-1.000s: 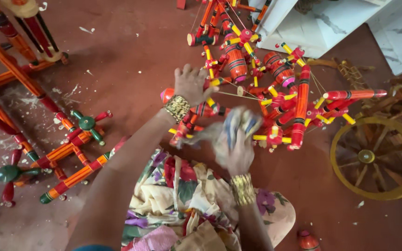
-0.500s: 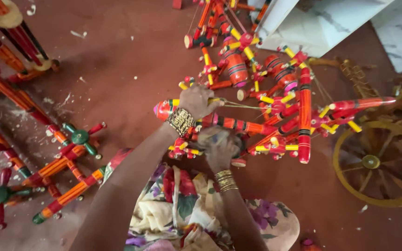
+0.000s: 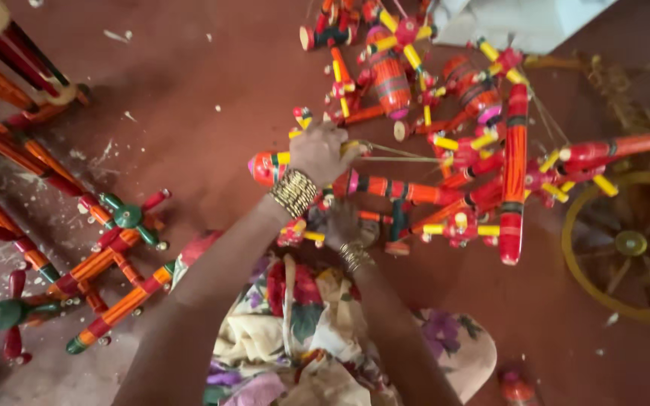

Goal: The person sits on the floor and wipes colorful painted wooden toys with a cloth, turning each toy to reach different sides and setting cleaned toys aside before picking up the next one.

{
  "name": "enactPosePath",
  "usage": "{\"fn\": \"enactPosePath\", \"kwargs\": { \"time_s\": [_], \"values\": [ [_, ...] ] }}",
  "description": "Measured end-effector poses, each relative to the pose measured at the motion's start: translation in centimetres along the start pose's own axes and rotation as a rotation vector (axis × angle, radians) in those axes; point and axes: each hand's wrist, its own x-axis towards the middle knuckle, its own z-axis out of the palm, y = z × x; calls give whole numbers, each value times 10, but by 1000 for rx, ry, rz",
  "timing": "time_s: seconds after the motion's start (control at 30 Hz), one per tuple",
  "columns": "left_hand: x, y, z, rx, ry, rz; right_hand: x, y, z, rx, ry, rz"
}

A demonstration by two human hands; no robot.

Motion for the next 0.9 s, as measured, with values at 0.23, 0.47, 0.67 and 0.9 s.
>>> {"fn": "enactPosePath", "kwargs": {
  "time_s": [0.23,0.47,0.67,0.9],
  "values": [
    [-11,16,-1,44,-70,-14,-63,37,1,58,235,146],
    [-28,32,-23,43,-145,-64,-139,17,21,615,-176,16],
    [-81,43,-79,-466,316,67,-225,0,-75,1547,270,-169],
    [-232,76,-123,-1433,-422,-386,-252,-38,-172,1277,496,-149]
  ]
}}
